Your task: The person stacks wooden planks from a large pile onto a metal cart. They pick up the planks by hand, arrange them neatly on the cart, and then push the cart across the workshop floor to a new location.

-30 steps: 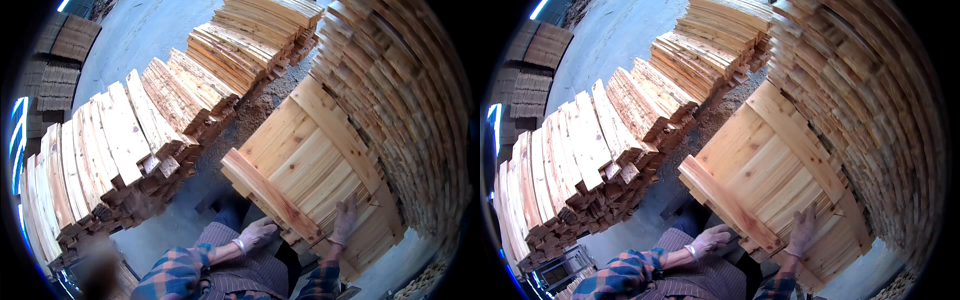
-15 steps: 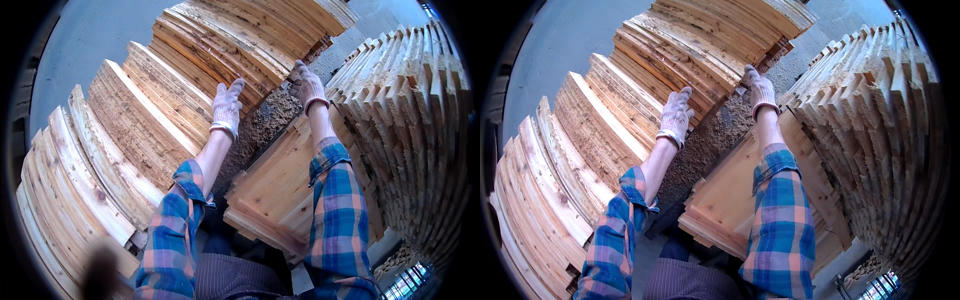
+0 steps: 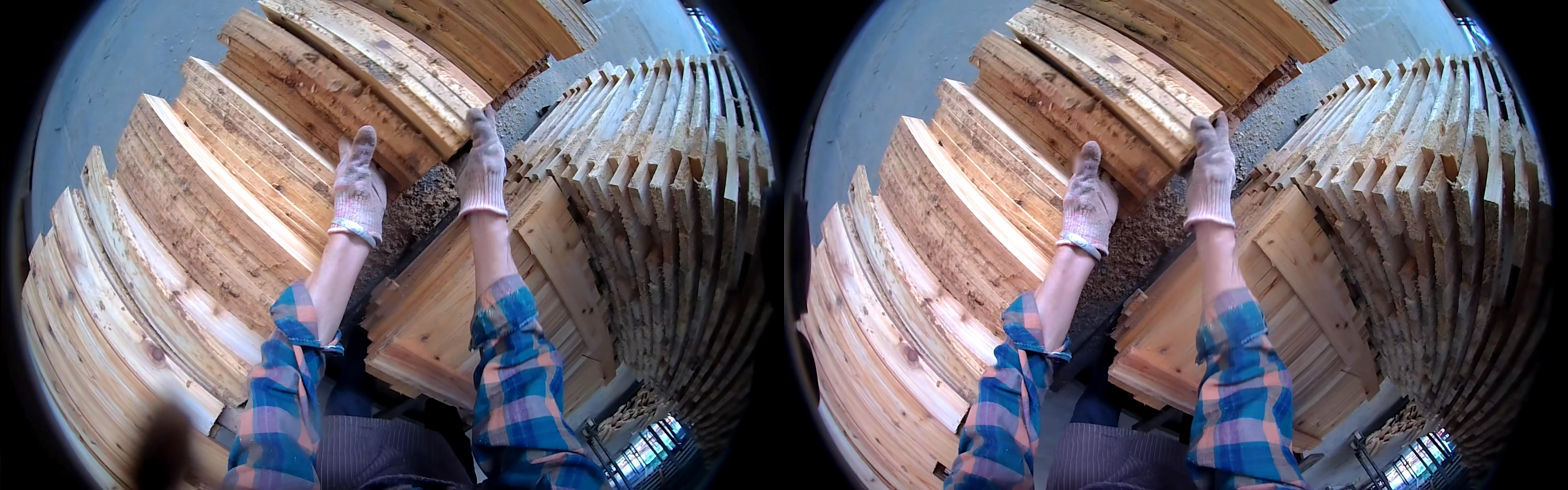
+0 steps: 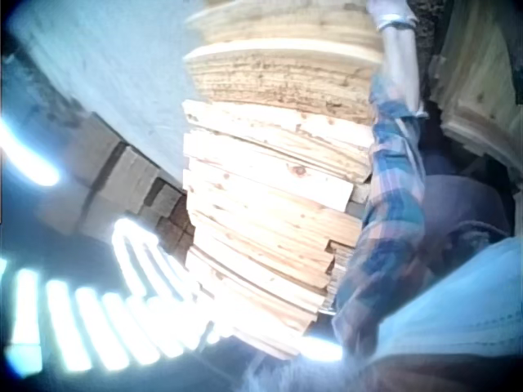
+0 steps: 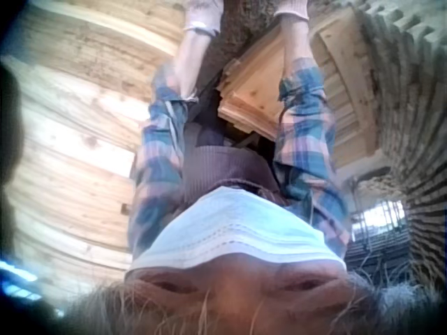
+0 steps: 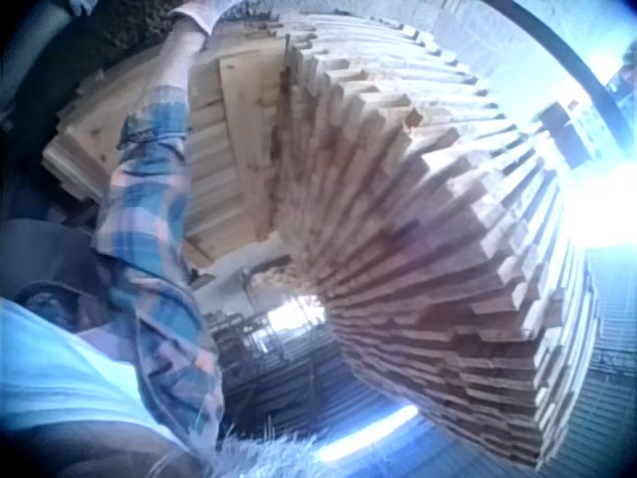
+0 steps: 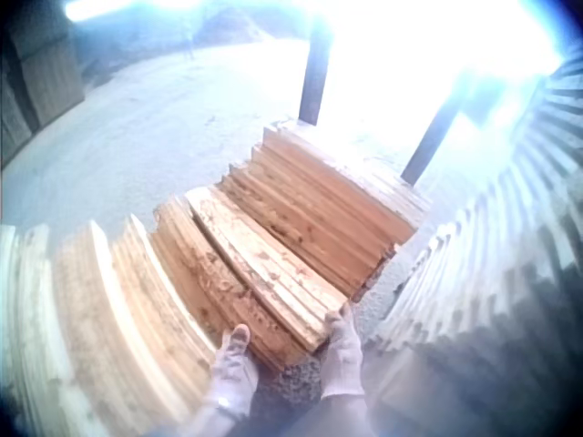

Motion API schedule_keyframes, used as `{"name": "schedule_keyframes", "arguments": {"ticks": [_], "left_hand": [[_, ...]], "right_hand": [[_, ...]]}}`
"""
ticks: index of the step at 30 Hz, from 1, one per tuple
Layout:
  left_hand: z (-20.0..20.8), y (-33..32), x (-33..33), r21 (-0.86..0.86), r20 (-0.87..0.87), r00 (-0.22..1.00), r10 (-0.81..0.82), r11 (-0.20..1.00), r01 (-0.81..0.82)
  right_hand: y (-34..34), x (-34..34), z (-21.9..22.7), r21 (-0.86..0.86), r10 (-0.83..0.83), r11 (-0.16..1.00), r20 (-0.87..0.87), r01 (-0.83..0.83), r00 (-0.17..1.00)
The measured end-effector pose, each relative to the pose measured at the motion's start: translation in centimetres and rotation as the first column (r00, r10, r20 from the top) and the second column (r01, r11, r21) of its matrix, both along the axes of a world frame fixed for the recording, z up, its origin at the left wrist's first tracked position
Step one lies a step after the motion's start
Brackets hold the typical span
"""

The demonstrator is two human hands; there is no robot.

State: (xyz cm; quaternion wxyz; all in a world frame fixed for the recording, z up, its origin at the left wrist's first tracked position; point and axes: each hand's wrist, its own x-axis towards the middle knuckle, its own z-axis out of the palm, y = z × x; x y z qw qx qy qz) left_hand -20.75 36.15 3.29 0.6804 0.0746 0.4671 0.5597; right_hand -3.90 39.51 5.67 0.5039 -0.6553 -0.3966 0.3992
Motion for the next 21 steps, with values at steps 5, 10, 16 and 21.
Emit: {"name": "schedule_keyframes", "arguments": {"ticks": [5, 10, 16, 21], "left_hand": [[5.1, 0.6, -1.3, -0.184, 0.243, 0.956, 0.165, 0.975, -0.122], [3.8, 2.7, 1.5, -0.358, 0.107, 0.982, 0.154, 0.928, -0.106], [0.8, 3.3, 1.5, -0.089, -0.336, 0.93, 0.148, 0.978, -0.188], [7.0, 2.3, 0.6, -0.111, -0.332, 0.931, 0.152, 0.974, -0.199]], "right_hand": [[-2.8, -1.9, 8.3, -0.129, 0.306, 0.935, -0.185, -0.332, 0.934], [3.8, 0.8, 3.6, -0.089, 0.138, 0.99, 0.405, -0.112, 0.904], [3.7, 0.4, 1.9, -0.155, 0.337, 0.923, -0.11, -0.351, 0.935], [1.8, 0.1, 6.1, -0.126, 0.441, 0.881, -0.131, -0.456, 0.888]]}}
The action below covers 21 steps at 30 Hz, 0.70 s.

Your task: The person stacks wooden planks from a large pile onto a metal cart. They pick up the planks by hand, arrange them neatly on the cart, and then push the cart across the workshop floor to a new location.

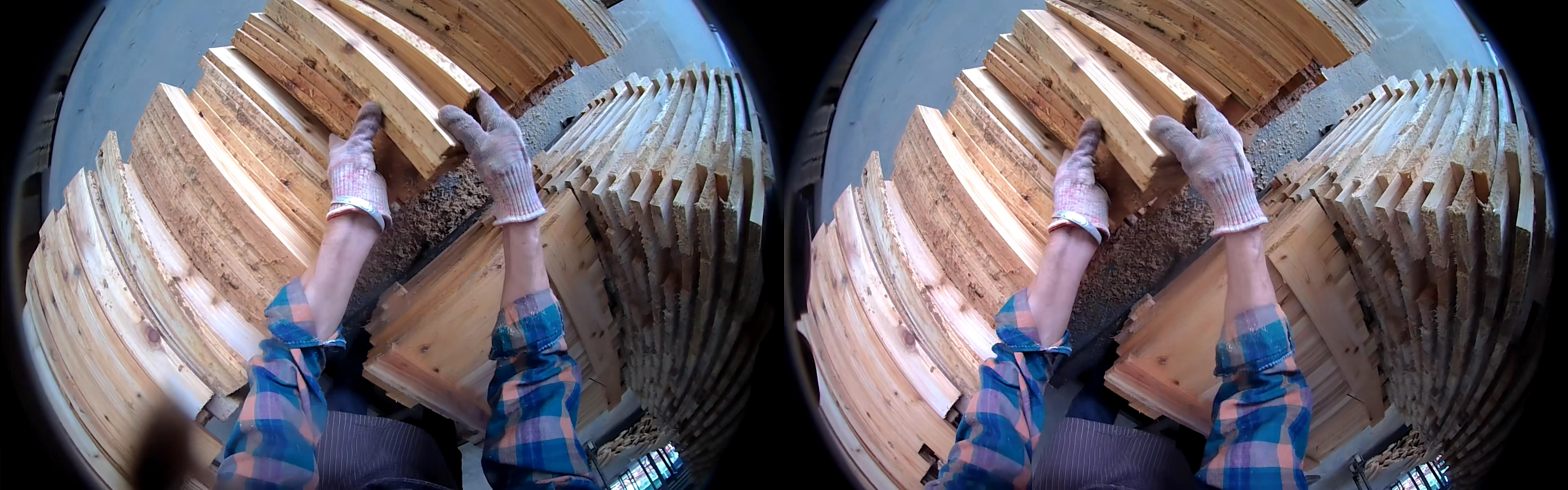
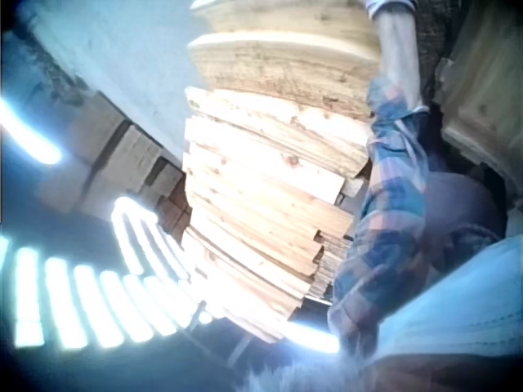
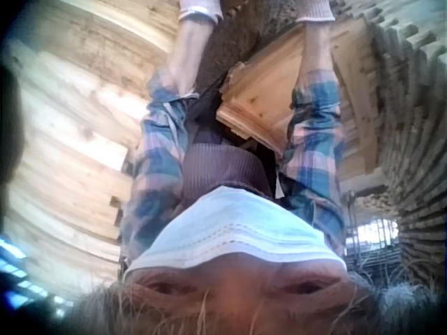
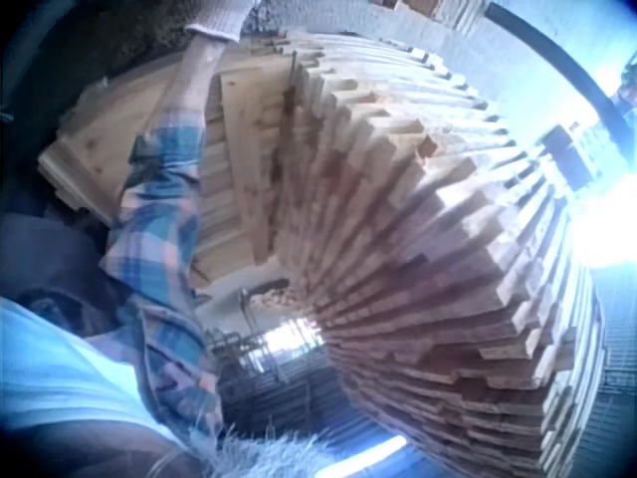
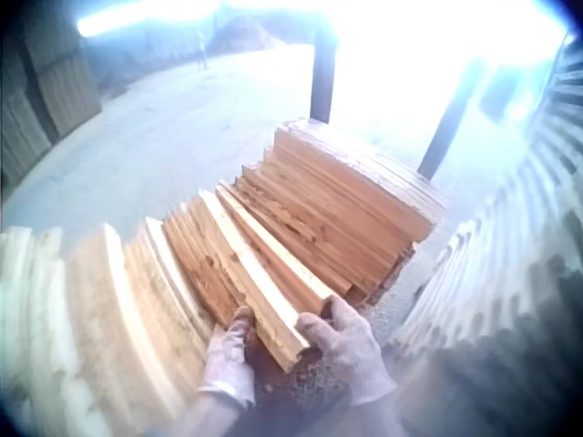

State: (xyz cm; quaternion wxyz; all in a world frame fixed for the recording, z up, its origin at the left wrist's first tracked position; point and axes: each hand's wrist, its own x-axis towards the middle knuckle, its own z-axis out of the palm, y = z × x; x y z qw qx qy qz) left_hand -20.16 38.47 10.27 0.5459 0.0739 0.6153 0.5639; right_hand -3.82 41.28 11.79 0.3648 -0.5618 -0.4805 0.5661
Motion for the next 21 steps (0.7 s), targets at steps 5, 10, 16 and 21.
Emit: {"name": "schedule_keyframes", "arguments": {"ticks": [5, 10, 16, 21], "left_hand": [[3.8, -4.3, -5.5, 0.175, 0.089, 0.993, 0.08, 0.98, -0.095], [5.2, -4.0, -8.0, 0.01, 0.061, 0.997, 0.055, 0.998, -0.056], [2.2, -4.6, -10.4, -0.02, -0.245, 0.937, -0.248, 0.968, 0.251], [0.7, -2.8, -8.8, -0.053, -0.317, 0.897, -0.308, 0.95, 0.307]], "right_hand": [[-1.3, -4.0, 6.8, 0.388, 0.084, 0.845, 0.583, -0.368, 0.808], [1.2, -7.1, 6.7, 0.201, 0.248, 0.931, 0.265, -0.305, 0.932], [-2.0, -9.0, 5.0, 0.077, 0.127, 0.988, 0.101, -0.135, 0.987], [-0.5, -8.5, 7.3, 0.134, 0.18, 0.953, 0.471, -0.272, 0.863]]}}
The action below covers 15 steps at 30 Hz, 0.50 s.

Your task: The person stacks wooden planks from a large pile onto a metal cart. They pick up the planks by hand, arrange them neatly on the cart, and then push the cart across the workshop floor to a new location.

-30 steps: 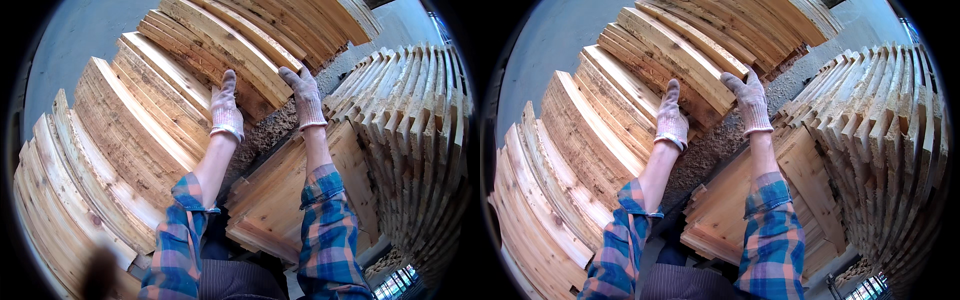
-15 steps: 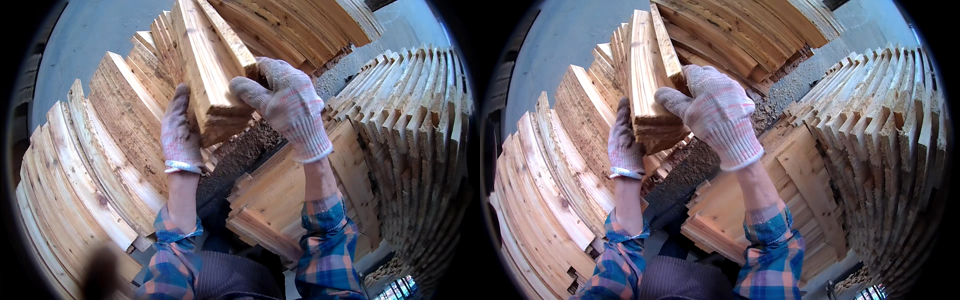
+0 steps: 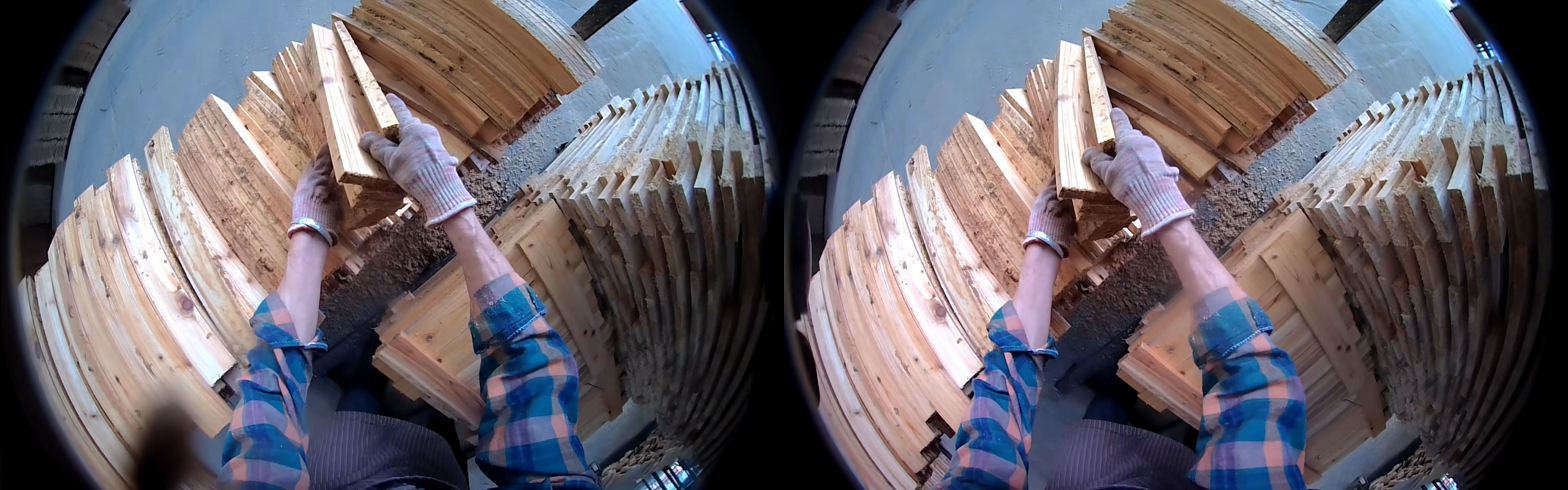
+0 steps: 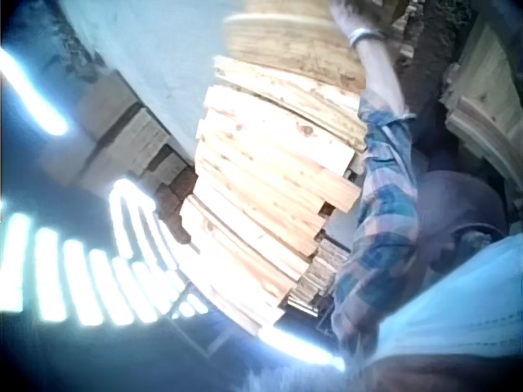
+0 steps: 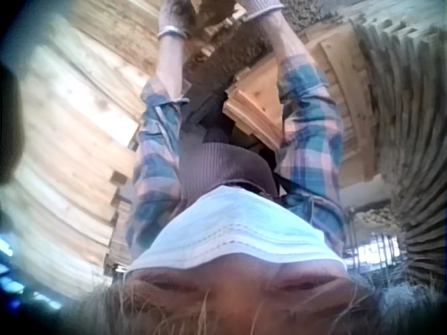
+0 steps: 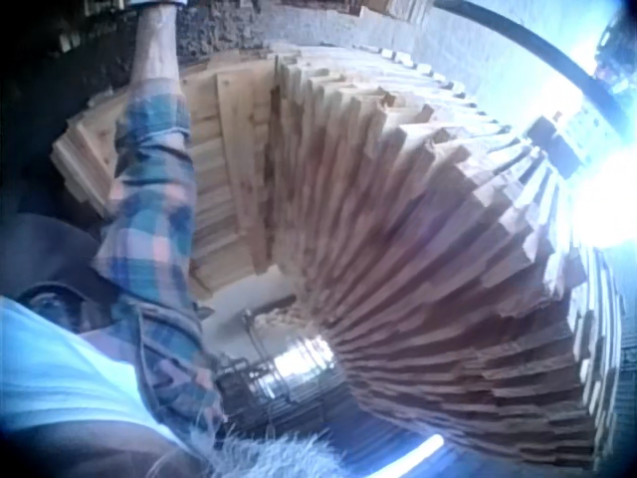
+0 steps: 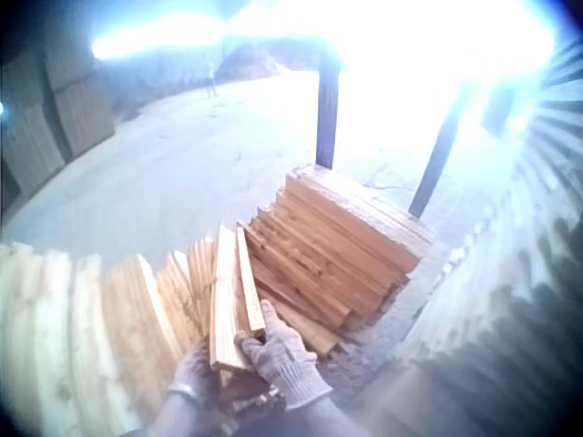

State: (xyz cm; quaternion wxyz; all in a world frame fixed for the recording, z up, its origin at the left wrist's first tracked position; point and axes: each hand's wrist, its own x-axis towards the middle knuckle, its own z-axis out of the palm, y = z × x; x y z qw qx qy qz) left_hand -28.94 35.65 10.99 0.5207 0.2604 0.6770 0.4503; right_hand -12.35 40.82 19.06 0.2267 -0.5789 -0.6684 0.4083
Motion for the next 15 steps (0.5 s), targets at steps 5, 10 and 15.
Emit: {"name": "schedule_keyframes", "arguments": {"ticks": [5, 10, 15], "left_hand": [[5.0, -5.1, 3.4, -0.299, 0.379, 0.812, 0.443, 0.89, -0.346], [3.9, -10.5, 5.4, -0.202, 0.605, 0.709, 0.362, 0.931, -0.304], [1.4, -8.2, 8.4, -0.026, 0.302, 0.952, -0.048, 0.998, 0.058]], "right_hand": [[-7.6, 1.0, 5.6, 0.085, 0.174, 0.974, 0.32, -0.211, 0.931], [-7.8, 8.1, 1.7, -0.082, 0.137, 0.978, -0.448, -0.193, 0.884], [-4.0, 7.4, -8.0, -0.593, -0.501, 0.795, -0.524, 0.128, 0.689]]}}
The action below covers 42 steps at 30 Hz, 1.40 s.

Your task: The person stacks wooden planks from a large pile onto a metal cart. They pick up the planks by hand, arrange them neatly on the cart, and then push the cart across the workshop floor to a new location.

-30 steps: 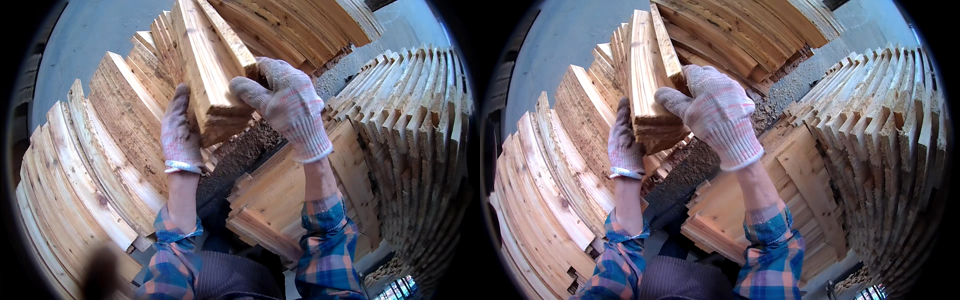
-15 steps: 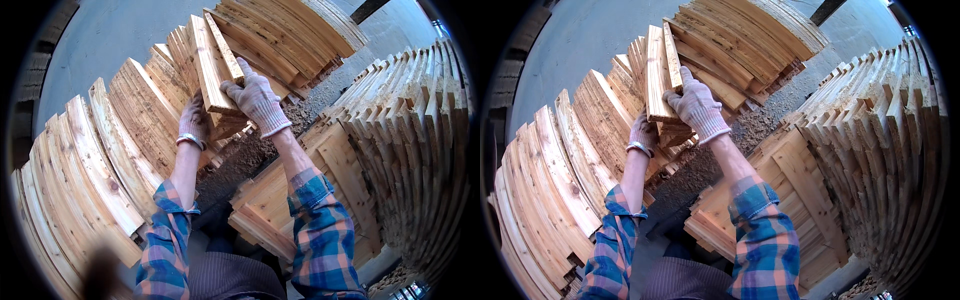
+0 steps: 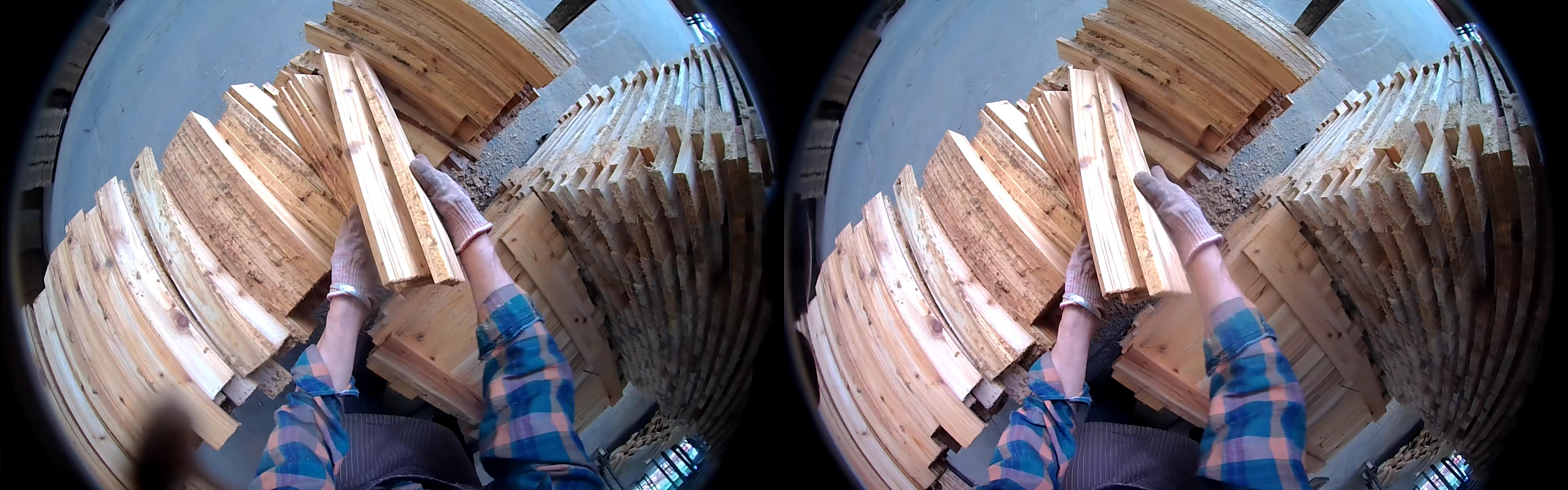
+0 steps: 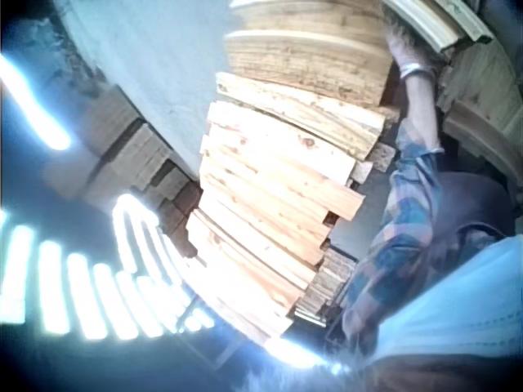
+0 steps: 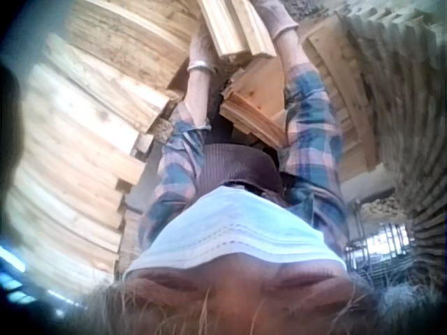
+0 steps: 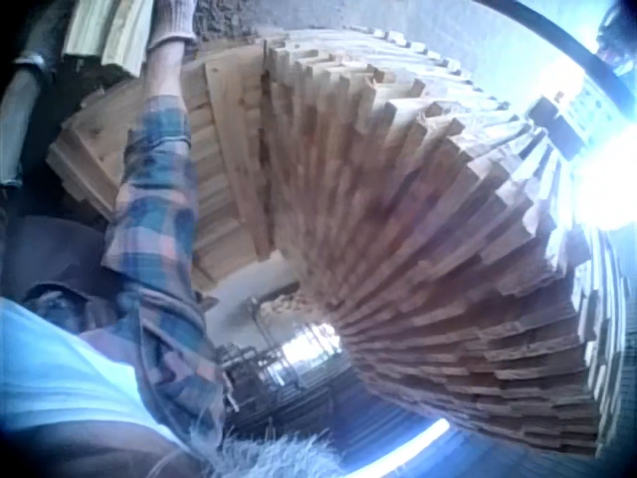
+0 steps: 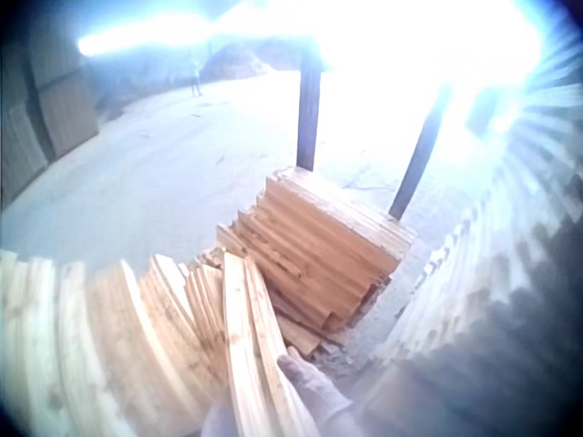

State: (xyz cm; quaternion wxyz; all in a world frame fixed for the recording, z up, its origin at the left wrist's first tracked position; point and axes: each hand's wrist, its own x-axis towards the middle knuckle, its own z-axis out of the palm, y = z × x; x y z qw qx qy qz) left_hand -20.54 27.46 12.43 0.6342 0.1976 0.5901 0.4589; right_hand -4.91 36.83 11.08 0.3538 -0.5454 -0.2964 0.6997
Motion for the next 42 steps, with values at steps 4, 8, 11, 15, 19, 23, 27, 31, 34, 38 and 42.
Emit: {"name": "schedule_keyframes", "arguments": {"ticks": [4, 8, 11, 15, 19, 23, 27, 31, 34, 38, 42], "left_hand": [[-0.3, -1.1, -0.5, -0.057, -0.019, 0.994, 0.105, 0.993, -0.106], [4.7, -9.6, -3.2, 0.015, -0.222, 0.975, 0.018, 1.0, -0.015], [8.3, -9.9, -4.9, -0.032, 0.093, 0.947, -0.309, 0.949, 0.313], [4.8, -6.3, -2.2, -0.08, 0.349, 0.932, 0.095, 0.994, -0.071], [3.1, -8.3, -2.7, -0.112, 0.131, 0.99, -0.047, 0.992, 0.062], [6.3, -13.7, -3.6, 0.015, -0.274, 0.938, -0.212, 0.974, 0.225], [14.2, -18.5, -0.2, -0.065, -0.478, 0.822, -0.309, 0.946, 0.318], [15.0, -25.4, 3.2, -0.002, -0.406, 0.821, -0.402, 0.898, 0.439], [15.5, -31.1, 9.6, -0.01, -0.512, 0.69, -0.512, 0.806, 0.591], [16.6, -40.5, 22.0, -0.131, -0.513, 0.519, -0.684, 0.659, 0.74], [11.4, -49.2, 30.9, -0.153, -0.449, 0.412, -0.793, 0.522, 0.839]], "right_hand": [[-1.8, 0.1, 4.3, -0.107, 0.155, 0.976, -0.262, -0.188, 0.953], [-8.4, 0.2, 5.8, 0.175, 0.397, 0.912, -0.149, -0.371, 0.905], [-9.3, 1.9, 6.4, -0.121, 0.209, 0.963, -0.224, -0.24, 0.952], [-8.6, 1.5, 2.9, -0.353, -0.299, 0.927, -0.485, 0.128, 0.822], [-11.4, 1.4, 1.1, -0.258, -0.245, 0.957, -0.489, 0.13, 0.837], [-17.3, 0.0, 3.1, 0.02, -0.168, 0.977, -0.535, 0.211, 0.828], [-25.5, 2.8, 6.6, 0.031, -0.218, 0.96, -0.54, 0.278, 0.813], [-33.8, 8.9, 11.0, 0.136, -0.248, 0.921, -0.52, 0.366, 0.817], [-42.4, 15.8, 10.4, 0.135, -0.326, 0.919, -0.267, 0.37, 0.907], [-54.8, 27.9, 13.6, 0.092, -0.444, 0.869, -0.287, 0.486, 0.849], [-69.4, 37.1, 6.7, -0.13, -0.707, 0.667, -0.423, 0.734, 0.567]]}}
